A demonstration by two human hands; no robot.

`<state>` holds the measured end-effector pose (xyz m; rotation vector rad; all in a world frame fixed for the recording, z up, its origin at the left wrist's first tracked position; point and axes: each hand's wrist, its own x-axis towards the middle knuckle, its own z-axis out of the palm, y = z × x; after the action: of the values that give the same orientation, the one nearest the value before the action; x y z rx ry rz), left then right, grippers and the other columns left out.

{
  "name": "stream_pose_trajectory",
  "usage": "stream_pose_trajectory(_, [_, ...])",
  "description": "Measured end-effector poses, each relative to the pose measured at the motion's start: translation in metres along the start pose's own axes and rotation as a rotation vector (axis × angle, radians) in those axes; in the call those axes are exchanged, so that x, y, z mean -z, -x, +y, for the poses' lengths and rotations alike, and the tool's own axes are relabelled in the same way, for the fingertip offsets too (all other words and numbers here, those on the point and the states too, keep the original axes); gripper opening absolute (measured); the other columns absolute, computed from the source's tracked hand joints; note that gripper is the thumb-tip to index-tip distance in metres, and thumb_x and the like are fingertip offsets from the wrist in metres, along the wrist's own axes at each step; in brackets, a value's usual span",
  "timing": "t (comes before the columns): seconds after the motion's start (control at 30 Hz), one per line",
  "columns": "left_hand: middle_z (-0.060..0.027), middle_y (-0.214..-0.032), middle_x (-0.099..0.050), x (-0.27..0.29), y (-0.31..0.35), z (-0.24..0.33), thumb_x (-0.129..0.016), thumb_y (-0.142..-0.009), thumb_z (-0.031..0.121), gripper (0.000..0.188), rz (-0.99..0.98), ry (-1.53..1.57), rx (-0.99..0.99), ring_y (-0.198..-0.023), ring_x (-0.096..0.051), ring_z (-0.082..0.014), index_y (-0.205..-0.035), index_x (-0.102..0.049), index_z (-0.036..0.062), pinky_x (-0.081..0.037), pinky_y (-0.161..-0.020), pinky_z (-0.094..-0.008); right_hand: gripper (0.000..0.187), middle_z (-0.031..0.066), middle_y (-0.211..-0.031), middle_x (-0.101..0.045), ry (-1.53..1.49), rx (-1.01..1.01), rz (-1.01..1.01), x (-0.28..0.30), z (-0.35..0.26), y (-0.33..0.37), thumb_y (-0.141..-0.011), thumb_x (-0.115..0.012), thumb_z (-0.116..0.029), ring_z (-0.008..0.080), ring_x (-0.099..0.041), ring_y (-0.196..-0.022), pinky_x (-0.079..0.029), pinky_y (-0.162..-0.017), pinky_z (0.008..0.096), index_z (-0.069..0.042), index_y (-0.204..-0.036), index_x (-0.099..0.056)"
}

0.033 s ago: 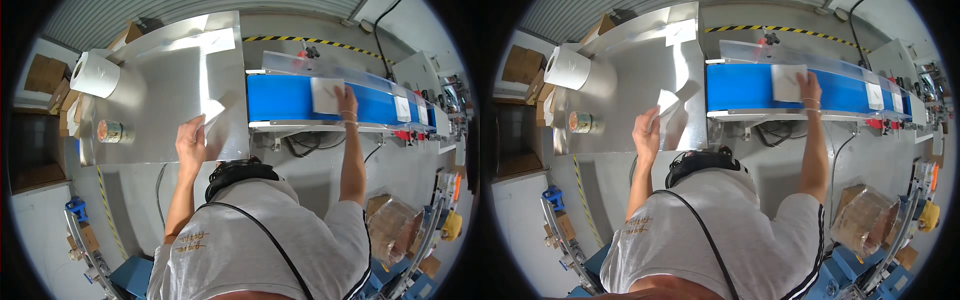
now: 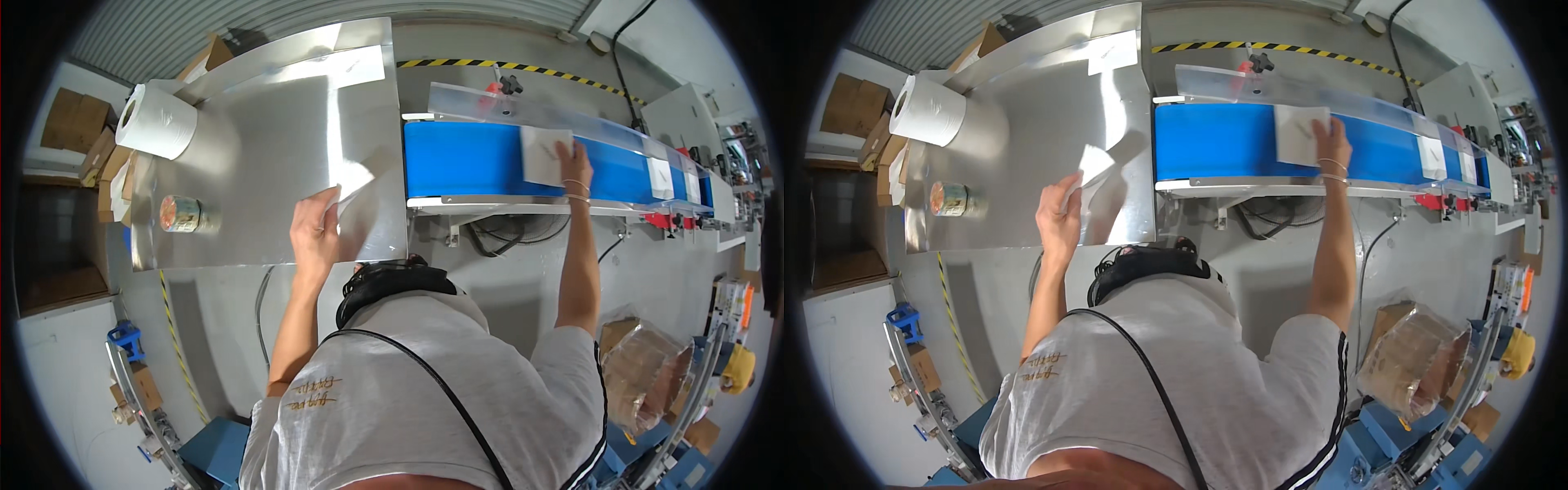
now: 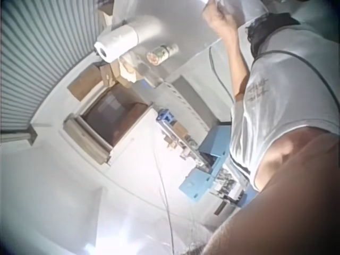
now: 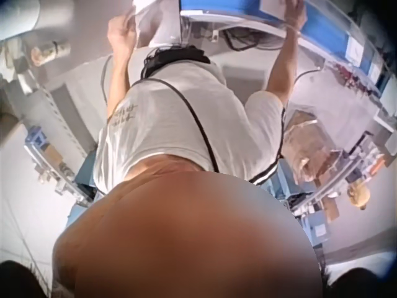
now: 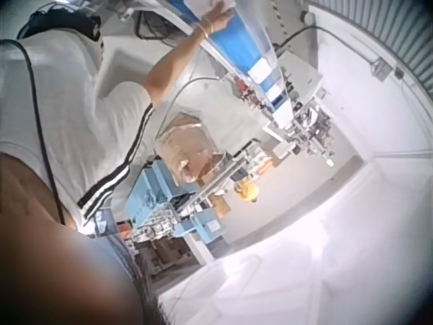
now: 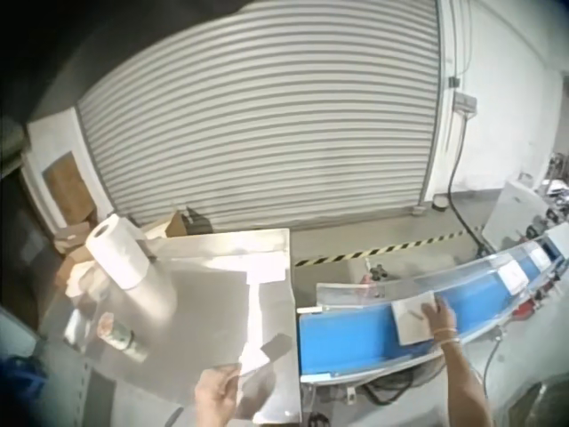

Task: Sort fan-folded paper products and place them onto a moving conveyor belt.

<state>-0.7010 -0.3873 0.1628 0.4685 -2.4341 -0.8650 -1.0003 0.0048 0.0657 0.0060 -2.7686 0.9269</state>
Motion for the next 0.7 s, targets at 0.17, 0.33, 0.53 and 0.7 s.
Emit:
stream_pose_trajectory(0.17, [-0.0107, -0.090, -0.065, -0.021, -0.010, 0.019, -0.061, -0.076, -0.006, 0.029, -0.072, 0.066, -0.247, -0.085, -0.060, -0.0282, -0.102, -0.066, 0.0058, -0.049, -0.075, -0.0362, 0.079, 0.0224, -0.125, -0.052, 0.086, 0.474, 0.091, 0.012, -0.029, 0.026, -0.068, -0.080, -0.037, 0.0389, -0.051, -0.112, -0.043, -0.093, 0.0449, -0.001, -0.130, -0.045])
stream_pose_trajectory(0.33, [-0.0115, -0.092, -0.065, -0.036, -0.017, 0.047, -0.063, -0.077, -0.003, 0.029, -0.255, 0.167, -0.247, -0.084, -0.060, -0.0280, -0.104, -0.066, 0.0066, -0.049, -0.075, -0.0358, 0.094, 0.0185, -0.140, -0.038, -0.416, 0.640, -0.671, 0.006, -0.159, 0.108, -0.065, -0.083, -0.030, 0.0353, -0.036, -0.130, -0.026, -0.109, 0.0421, -0.007, -0.140, -0.033])
stream_pose_trajectory(0.53, [-0.0095, -0.100, -0.066, -0.062, -0.017, 0.041, -0.064, -0.082, 0.001, 0.031, -0.309, 0.510, 0.030, -0.091, -0.061, -0.0190, -0.113, -0.063, 0.0067, -0.048, -0.079, -0.0291, 0.025, -0.0002, -0.098, -0.060, -1.010, 0.238, -1.040, -0.018, -0.164, 0.111, -0.090, -0.062, -0.014, 0.0055, -0.053, -0.091, -0.044, -0.082, 0.0222, -0.001, -0.111, -0.054])
stream_pose_trajectory(0.7, [-0.0139, -0.116, -0.060, -0.067, -0.018, 0.039, -0.064, -0.081, 0.000, 0.044, -0.318, 0.428, 0.068, -0.103, -0.060, -0.0224, -0.123, -0.057, 0.0059, -0.051, -0.083, -0.0320, 0.022, 0.0045, -0.087, -0.063, -0.686, 0.096, -0.535, -0.029, -0.108, 0.078, -0.090, -0.061, -0.021, 0.0102, -0.056, -0.079, -0.048, -0.072, 0.0265, -0.001, -0.100, -0.060])
